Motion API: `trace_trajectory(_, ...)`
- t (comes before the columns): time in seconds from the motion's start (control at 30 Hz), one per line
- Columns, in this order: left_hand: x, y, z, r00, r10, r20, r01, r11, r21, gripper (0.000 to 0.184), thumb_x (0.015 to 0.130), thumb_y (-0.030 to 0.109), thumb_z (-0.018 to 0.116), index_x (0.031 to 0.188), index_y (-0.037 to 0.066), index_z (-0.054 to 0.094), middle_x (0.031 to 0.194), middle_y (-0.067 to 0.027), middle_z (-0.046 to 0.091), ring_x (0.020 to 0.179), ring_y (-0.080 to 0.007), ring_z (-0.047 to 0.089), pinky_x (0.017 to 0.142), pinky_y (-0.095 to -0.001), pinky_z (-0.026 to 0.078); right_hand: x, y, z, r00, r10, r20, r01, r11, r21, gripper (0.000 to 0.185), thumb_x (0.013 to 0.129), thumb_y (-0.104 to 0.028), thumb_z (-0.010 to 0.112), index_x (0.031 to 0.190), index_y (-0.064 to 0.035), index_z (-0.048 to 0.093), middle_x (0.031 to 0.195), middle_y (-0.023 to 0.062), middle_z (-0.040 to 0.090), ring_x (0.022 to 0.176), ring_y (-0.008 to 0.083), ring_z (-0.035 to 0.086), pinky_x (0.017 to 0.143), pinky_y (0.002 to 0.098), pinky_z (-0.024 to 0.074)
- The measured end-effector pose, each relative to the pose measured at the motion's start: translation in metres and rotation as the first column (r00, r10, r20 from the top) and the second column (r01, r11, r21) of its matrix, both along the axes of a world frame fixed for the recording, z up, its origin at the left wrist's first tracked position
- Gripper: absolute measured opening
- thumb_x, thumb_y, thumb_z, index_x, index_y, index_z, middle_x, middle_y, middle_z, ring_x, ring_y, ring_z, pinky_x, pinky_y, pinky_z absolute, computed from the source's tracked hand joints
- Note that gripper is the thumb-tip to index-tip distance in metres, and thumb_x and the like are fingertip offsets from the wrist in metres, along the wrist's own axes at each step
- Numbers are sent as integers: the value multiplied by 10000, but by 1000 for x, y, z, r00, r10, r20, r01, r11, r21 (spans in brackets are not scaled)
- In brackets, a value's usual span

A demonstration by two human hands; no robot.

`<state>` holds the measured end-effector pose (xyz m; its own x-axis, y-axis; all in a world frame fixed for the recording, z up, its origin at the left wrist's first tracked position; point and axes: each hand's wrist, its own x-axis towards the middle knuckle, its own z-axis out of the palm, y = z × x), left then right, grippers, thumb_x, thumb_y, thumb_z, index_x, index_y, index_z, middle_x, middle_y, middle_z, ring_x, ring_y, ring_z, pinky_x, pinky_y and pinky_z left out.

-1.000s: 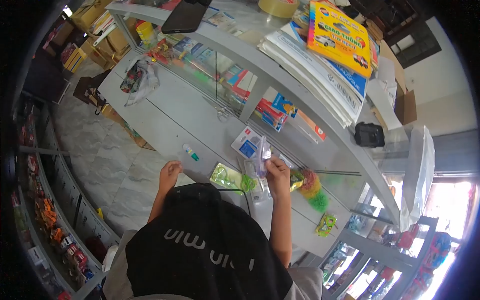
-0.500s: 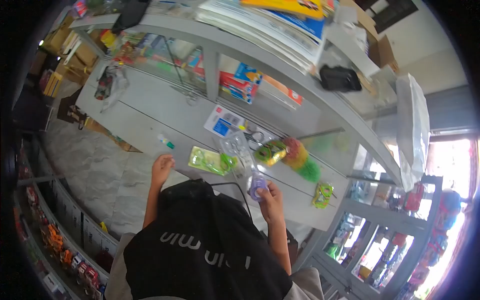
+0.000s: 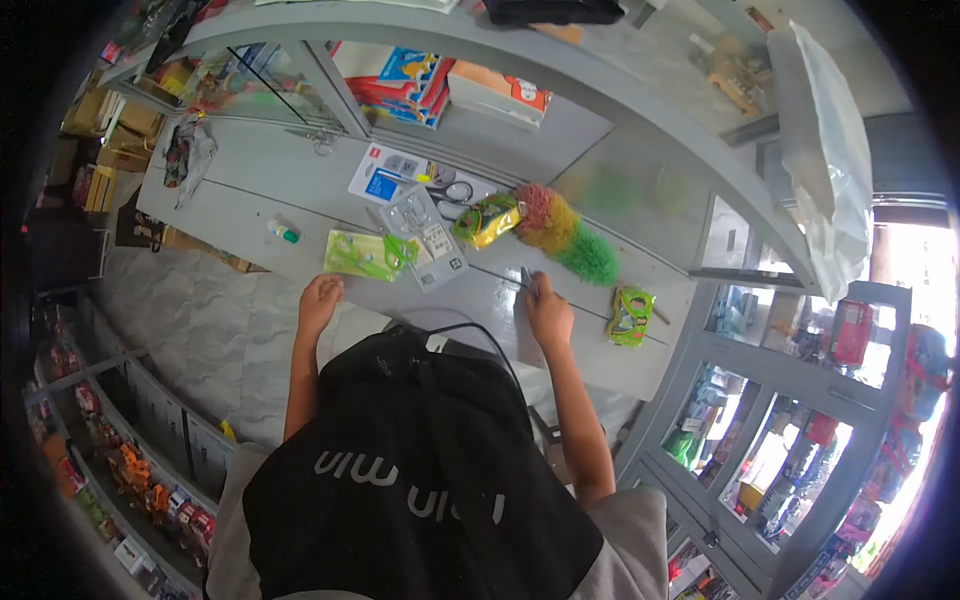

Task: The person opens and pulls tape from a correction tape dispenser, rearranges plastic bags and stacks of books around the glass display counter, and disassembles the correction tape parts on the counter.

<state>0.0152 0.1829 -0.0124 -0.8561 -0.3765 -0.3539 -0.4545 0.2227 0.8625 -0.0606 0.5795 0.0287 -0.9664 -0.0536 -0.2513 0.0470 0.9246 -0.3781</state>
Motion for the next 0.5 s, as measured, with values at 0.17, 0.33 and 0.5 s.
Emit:
trace_trajectory(0.17,24,40,24,996,37,80,-29,995,-99,239,807,185,585,981,20,574,792,-97,631,699,-146,604,637,-262,466,-21,-1,-12,993,121,11,-121,992,42,297,776,-206,544,1056,-164,457,715,194,607,665,384,594,581,490,467)
trace_trajectory(0.33,70,62,5,969,105,221,-93,993,-67,244,815,160,568,995,-5,570,818,-94,620,717,-157,606,670,-253,475,-29,2,-15,980,198,30,-200,978,67,314,751,-175,537,1056,-153,463,693,206,601,653,377,603,564,481,479)
trace_trajectory(0.5,91,88,2,971,99,216,-56,978,-199,283,766,256,607,957,47,605,727,-116,626,676,-203,614,633,-301,470,-34,-1,-8,975,219,29,-220,972,86,271,733,-131,522,998,-122,466,693,219,599,664,392,596,592,493,477)
